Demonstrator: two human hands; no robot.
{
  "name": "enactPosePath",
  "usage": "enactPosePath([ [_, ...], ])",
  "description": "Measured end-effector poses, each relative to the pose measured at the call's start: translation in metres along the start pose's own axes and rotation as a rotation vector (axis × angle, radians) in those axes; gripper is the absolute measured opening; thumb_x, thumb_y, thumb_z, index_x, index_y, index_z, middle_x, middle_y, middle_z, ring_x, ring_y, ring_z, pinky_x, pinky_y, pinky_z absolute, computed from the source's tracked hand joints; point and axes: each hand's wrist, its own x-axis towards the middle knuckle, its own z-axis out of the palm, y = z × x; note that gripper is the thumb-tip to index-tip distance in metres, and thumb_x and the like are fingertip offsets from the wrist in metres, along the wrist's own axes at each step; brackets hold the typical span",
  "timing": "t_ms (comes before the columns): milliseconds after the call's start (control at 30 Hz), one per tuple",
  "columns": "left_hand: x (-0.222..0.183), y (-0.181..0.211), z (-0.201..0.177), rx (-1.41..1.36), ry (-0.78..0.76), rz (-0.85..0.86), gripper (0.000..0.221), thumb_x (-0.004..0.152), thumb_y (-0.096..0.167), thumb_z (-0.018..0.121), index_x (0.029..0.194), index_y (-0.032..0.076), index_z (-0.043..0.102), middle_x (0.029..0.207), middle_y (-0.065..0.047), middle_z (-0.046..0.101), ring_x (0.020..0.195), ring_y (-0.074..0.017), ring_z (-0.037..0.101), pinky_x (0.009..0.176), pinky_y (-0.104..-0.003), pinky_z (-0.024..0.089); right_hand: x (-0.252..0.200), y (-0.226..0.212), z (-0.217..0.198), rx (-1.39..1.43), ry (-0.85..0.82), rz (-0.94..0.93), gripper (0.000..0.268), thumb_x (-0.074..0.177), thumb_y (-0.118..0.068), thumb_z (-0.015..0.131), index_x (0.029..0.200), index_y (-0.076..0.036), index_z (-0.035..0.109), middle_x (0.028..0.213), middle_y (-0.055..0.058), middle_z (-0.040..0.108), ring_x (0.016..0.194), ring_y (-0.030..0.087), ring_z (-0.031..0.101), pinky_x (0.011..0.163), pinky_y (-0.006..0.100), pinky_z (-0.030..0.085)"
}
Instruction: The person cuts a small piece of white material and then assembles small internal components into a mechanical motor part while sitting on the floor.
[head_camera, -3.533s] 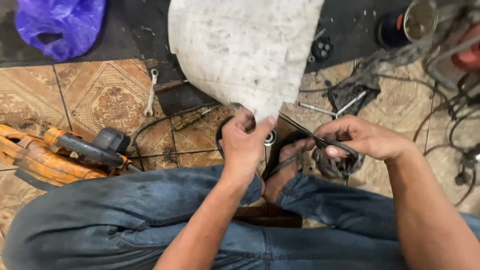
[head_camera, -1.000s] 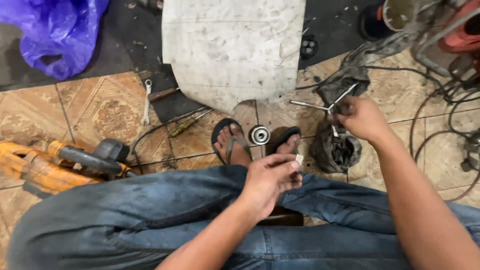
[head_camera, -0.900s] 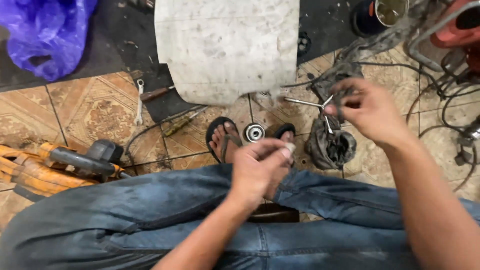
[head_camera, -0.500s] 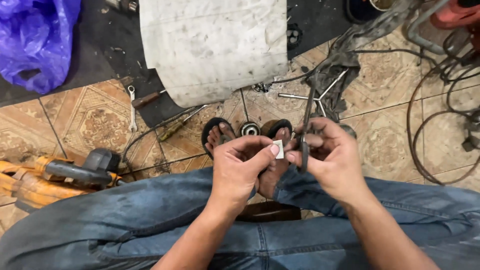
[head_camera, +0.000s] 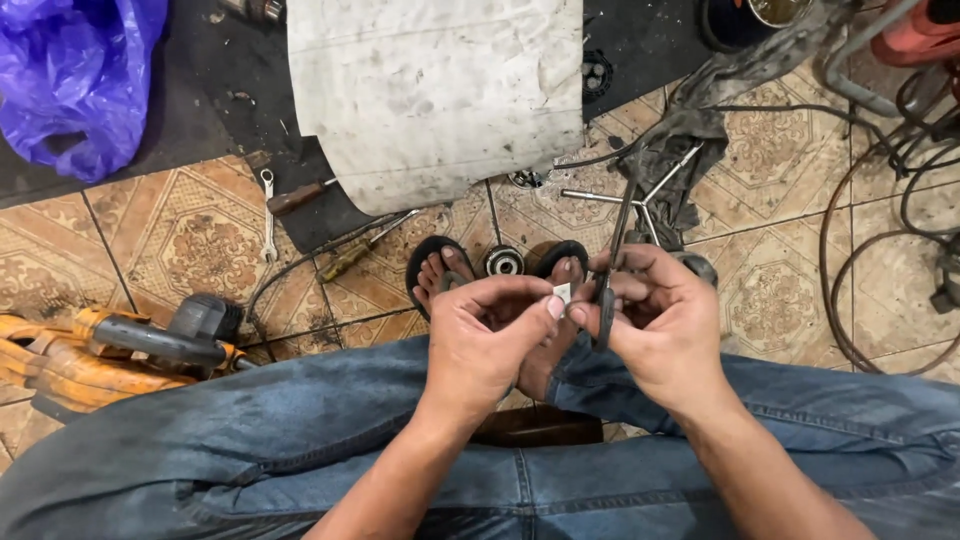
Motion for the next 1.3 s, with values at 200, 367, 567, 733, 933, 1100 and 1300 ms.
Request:
enactPosePath([
  [200,0.001,0.002,-0.002,-0.071,-0.011,0.044,0.015,0.079,-0.003,0.080,0.093,-0.008,0.079,0.065,-0.020,0.074,0.054,-0.0184,0.072,0.051,-0.030,0.062,0.000,-0.008,0.007,-0.019,-0.070,-0.046,0.051,0.075,0.004,0.086,0.121,0.006,0.064,0.080,0.019,0.076,0.069,0.014,0.069,0.067,0.027,0.061],
  [367,0.007,0.016,-0.015,-0.024,0.070,0.192,0.015,0.084,0.001,0.080,0.096,-0.007,0.078,0.069,-0.017,0.076,0.062,-0.0140,0.070,0.056,-0.029,0.062,-0.015,0.011,0.004,-0.070,-0.266,-0.058,0.049,0.075,-0.011,0.087,0.119,0.003,0.071,0.077,0.011,0.075,0.065,0.012,0.062,0.052,0.028,0.057],
  [567,0.007,0.015,-0.015,-0.038,0.082,0.180,0.017,0.082,0.002,0.082,0.095,-0.007,0.078,0.069,-0.017,0.076,0.062,-0.0129,0.070,0.058,-0.030,0.062,-0.015,0.008,0.017,-0.105,-0.320,-0.120,0.044,0.072,-0.007,0.088,0.112,0.006,0.074,0.066,0.009,0.063,0.056,0.011,0.048,0.042,0.024,0.046],
  [733,0.005,0.019,-0.013,-0.052,0.097,0.172,0.016,0.082,0.003,0.083,0.094,-0.007,0.079,0.068,-0.017,0.076,0.063,-0.0125,0.069,0.058,-0.030,0.062,-0.014,0.005,0.020,-0.098,-0.337,-0.132,0.039,0.075,-0.007,0.086,0.110,0.006,0.074,0.066,0.009,0.062,0.057,0.010,0.048,0.042,0.023,0.045],
  [933,0.002,0.025,-0.010,-0.031,0.111,0.182,0.015,0.081,0.003,0.083,0.093,-0.006,0.079,0.066,-0.015,0.075,0.063,-0.0107,0.067,0.059,-0.029,0.062,-0.012,0.004,0.022,-0.099,-0.351,-0.155,0.037,0.075,-0.006,0.086,0.109,0.006,0.074,0.064,0.009,0.060,0.057,0.010,0.047,0.042,0.022,0.044],
  [1100,0.001,0.026,-0.010,0.006,0.109,0.191,0.014,0.080,0.003,0.085,0.091,-0.004,0.080,0.065,-0.013,0.075,0.063,-0.0087,0.065,0.059,-0.029,0.061,-0.014,0.005,0.021,-0.099,-0.334,-0.160,0.037,0.075,-0.006,0.086,0.107,0.007,0.074,0.063,0.010,0.058,0.056,0.010,0.046,0.042,0.022,0.043],
  [1300,0.001,0.025,-0.009,0.028,0.116,0.198,0.013,0.080,0.004,0.086,0.090,-0.003,0.081,0.067,-0.012,0.075,0.067,-0.0066,0.061,0.060,-0.029,0.060,-0.014,-0.002,0.025,-0.082,-0.335,-0.160,0.033,0.077,-0.007,0.084,0.107,0.005,0.075,0.062,0.009,0.061,0.057,0.009,0.044,0.042,0.021,0.042],
])
